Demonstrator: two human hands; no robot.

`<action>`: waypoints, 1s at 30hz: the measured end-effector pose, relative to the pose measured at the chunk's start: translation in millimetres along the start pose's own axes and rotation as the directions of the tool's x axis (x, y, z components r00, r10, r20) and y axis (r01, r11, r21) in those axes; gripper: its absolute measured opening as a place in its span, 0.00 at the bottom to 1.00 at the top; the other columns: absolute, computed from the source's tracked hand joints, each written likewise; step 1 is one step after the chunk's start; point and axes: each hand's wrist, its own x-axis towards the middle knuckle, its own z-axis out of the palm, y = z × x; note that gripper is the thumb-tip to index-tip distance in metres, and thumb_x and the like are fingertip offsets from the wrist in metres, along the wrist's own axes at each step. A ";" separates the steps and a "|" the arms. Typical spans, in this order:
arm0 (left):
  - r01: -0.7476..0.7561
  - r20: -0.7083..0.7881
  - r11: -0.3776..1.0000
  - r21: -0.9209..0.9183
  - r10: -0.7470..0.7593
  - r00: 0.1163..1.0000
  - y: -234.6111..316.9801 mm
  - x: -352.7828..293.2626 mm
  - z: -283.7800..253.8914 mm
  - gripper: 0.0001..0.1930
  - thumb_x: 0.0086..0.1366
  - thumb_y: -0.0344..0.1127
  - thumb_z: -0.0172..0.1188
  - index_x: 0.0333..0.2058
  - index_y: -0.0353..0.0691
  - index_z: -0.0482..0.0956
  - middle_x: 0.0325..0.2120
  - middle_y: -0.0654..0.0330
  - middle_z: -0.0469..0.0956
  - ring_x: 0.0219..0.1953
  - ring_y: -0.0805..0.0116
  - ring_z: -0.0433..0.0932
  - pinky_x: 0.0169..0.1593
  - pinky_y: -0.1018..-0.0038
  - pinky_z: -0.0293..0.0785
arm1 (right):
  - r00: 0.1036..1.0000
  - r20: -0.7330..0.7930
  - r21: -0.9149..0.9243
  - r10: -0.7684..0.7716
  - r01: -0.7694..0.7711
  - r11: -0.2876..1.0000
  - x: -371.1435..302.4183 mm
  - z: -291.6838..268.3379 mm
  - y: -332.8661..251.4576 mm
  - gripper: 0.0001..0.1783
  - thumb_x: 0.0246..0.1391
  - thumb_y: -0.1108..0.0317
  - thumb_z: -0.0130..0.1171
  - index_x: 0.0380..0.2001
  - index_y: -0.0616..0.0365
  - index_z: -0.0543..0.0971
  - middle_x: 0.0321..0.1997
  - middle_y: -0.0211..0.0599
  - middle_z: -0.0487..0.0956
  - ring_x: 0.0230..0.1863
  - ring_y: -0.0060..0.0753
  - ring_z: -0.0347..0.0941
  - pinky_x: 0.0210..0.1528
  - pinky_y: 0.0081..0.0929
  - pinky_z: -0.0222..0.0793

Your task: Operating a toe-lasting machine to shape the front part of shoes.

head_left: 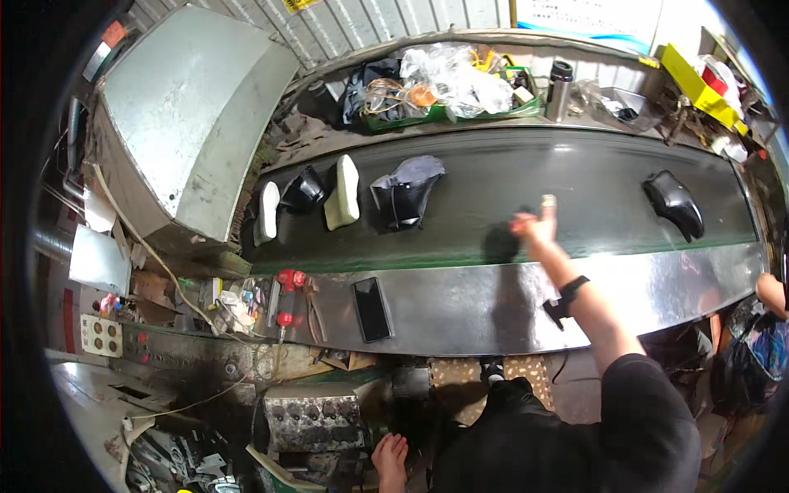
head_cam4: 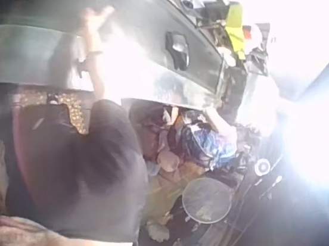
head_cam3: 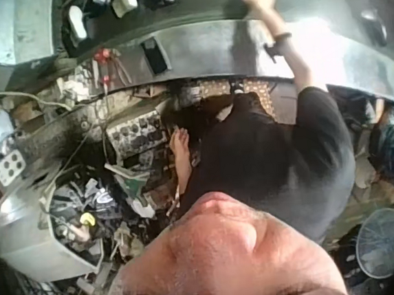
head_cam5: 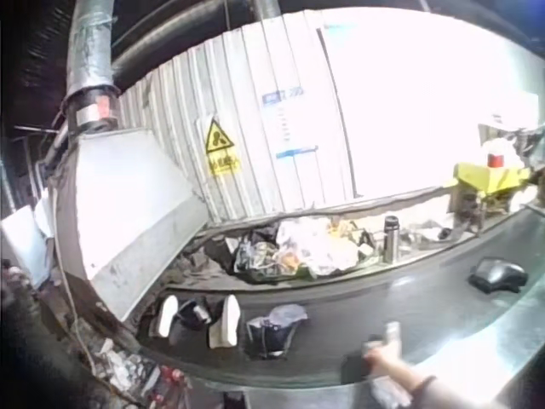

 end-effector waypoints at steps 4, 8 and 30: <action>-0.043 -0.010 0.999 -0.009 0.042 0.999 22.3 -15.5 19.2 0.20 0.70 0.36 0.57 0.55 0.29 0.70 0.47 0.46 0.77 0.46 0.55 0.80 0.50 0.63 0.79 | 0.947 0.182 -0.077 0.265 -0.255 0.964 -66.0 155.3 86.2 0.66 0.53 0.76 0.67 0.70 0.19 0.26 0.37 0.40 0.79 0.28 0.30 0.76 0.31 0.32 0.80; -0.060 0.135 0.998 0.034 0.055 0.989 52.8 -18.5 38.1 0.26 0.72 0.36 0.53 0.64 0.32 0.60 0.56 0.45 0.70 0.56 0.51 0.74 0.62 0.56 0.75 | 0.943 0.098 -0.012 0.318 -0.319 0.948 -62.0 220.6 124.5 0.68 0.54 0.74 0.67 0.69 0.14 0.22 0.32 0.33 0.74 0.31 0.26 0.73 0.34 0.30 0.77; -0.875 0.573 0.306 0.374 0.666 0.478 367.3 227.8 407.5 0.50 0.46 0.52 0.73 0.67 0.46 0.60 0.66 0.42 0.57 0.68 0.48 0.57 0.67 0.57 0.58 | 0.871 -0.457 -0.118 0.179 -0.258 0.959 -210.9 -114.9 -51.2 0.34 0.56 0.77 0.60 0.64 0.49 0.61 0.55 0.47 0.76 0.51 0.46 0.75 0.50 0.51 0.73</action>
